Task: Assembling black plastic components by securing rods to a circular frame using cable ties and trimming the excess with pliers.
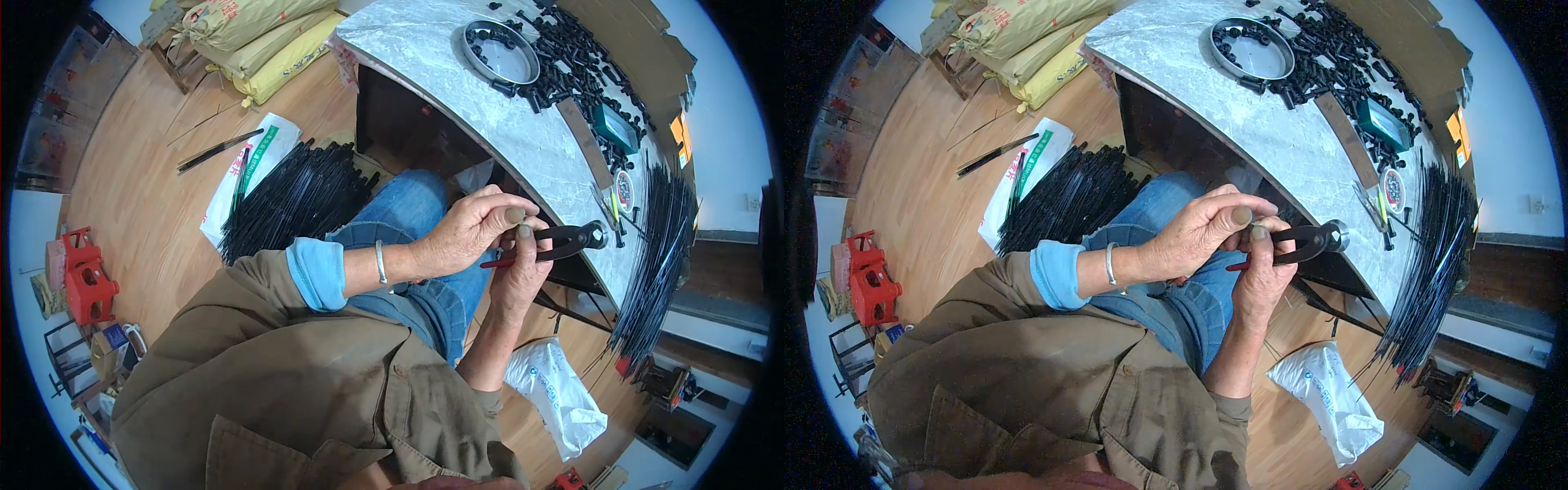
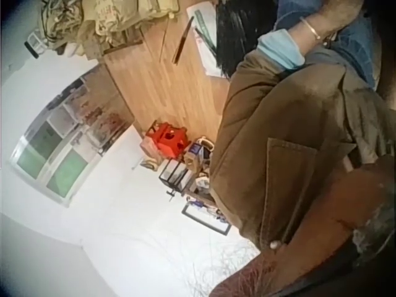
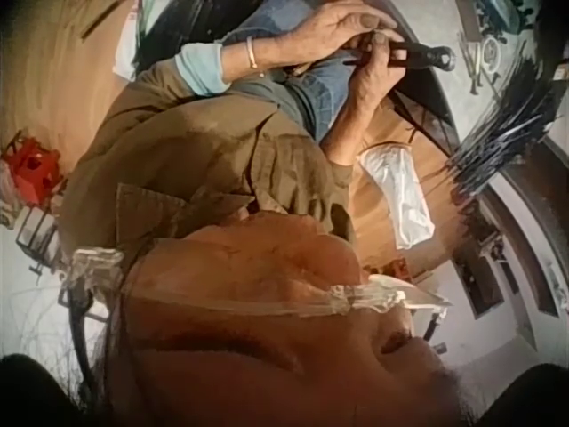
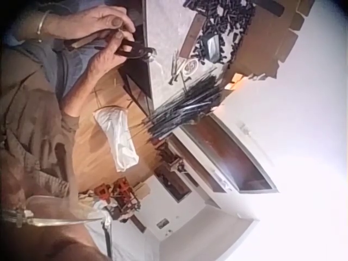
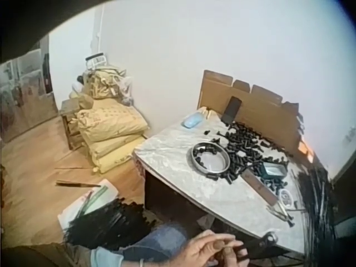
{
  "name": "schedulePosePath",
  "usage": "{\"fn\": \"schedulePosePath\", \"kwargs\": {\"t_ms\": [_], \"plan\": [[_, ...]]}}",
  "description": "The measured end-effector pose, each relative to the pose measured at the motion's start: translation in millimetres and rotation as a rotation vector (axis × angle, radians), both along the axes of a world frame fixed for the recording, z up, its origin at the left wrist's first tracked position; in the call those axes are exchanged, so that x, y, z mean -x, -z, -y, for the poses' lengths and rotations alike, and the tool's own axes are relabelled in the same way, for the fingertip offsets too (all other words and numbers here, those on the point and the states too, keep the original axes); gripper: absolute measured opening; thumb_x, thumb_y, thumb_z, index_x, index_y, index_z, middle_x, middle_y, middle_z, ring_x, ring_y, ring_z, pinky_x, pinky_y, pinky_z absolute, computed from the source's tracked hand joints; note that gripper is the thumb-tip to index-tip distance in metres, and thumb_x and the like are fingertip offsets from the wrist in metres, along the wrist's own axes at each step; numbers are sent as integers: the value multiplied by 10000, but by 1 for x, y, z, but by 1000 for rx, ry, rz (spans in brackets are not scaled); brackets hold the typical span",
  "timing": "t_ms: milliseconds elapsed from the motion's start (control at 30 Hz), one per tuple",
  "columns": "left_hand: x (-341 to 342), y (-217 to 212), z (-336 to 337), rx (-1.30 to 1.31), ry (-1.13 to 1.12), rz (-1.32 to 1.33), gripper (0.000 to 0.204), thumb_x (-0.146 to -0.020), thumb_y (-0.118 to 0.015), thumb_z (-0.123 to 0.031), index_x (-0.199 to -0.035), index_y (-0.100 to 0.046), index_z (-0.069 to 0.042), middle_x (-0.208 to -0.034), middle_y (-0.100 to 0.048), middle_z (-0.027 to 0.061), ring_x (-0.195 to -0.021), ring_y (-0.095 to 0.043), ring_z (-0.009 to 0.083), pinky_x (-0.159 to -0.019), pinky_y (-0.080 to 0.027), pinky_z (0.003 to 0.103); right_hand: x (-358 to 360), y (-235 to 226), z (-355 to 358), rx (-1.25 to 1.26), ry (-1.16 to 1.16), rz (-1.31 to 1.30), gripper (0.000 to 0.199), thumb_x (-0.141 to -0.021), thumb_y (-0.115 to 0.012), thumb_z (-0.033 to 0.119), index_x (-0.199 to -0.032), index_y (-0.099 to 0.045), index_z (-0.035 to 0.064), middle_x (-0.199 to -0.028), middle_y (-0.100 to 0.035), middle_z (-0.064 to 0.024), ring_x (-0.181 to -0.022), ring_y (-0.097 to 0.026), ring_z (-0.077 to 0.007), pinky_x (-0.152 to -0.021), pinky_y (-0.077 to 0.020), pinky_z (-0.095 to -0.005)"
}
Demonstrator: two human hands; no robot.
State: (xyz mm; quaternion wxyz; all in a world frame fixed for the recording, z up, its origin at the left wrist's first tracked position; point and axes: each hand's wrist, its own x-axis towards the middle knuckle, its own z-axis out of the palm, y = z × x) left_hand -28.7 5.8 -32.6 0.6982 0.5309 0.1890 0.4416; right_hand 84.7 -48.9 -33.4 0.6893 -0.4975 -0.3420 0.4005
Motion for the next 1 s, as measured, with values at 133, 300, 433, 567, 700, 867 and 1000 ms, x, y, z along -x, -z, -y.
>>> {"fn": "schedulePosePath", "kwargs": {"t_ms": [133,300,433,567,700,867,1000], "plan": [[0,1,0,-18,-7,-14,414,-996,-436,-347,-1191,-589,-15,-894,-439,9,-702,-451,58,-609,-415,206,-1,2,1,-4,-8,10,124,-899,-595,138,-959,-589,29,-781,-541,-15,-702,-470,-101,-623,-394,-246],[-1,1,0,-5,2,-21,390,-994,-447,-332,-1180,-600,-24,-876,-434,1,-696,-448,55,-593,-412,203,-4,3,1,-1,-21,-62,131,-900,-597,153,-949,-593,31,-779,-539,-13,-701,-470,-99,-626,-392,-242],[-2,3,0,-44,-23,-29,386,-995,-445,-326,-1177,-603,-25,-865,-429,-2,-687,-446,55,-584,-413,203,-6,5,0,11,-12,-17,146,-897,-612,173,-937,-595,33,-773,-535,-7,-694,-468,-94,-616,-391,-238],[-2,2,0,8,-5,-26,345,-996,-460,-297,-1160,-616,-37,-884,-458,15,-721,-475,74,-613,-437,223,-5,4,0,20,12,12,130,-899,-616,157,-935,-597,34,-761,-533,-5,-682,-466,-89,-603,-393,-237],[-3,3,-1,-49,-20,-30,397,-994,-444,-332,-1182,-598,-18,-863,-422,-1,-683,-442,56,-585,-414,208,-1,0,0,21,36,65,101,-910,-601,128,-938,-598,31,-744,-530,-4,-672,-467,-89,-596,-395,-234],[-1,1,-1,26,5,-6,439,-989,-438,-384,-1162,-602,-15,-877,-443,3,-682,-437,55,-584,-403,201,2,-5,3,50,75,279,88,-928,-596,105,-934,-606,18,-726,-539,14,-638,-478,-67,-570,-381,-205],[-3,6,-3,-30,-20,8,535,-980,-391,-488,-1132,-612,-26,-827,-501,-5,-671,-424,45,-565,-371,185,5,-6,2,-26,125,414,80,-916,-622,93,-916,-622,13,-755,-552,31,-643,-457,-35,-563,-358,-199]]}}
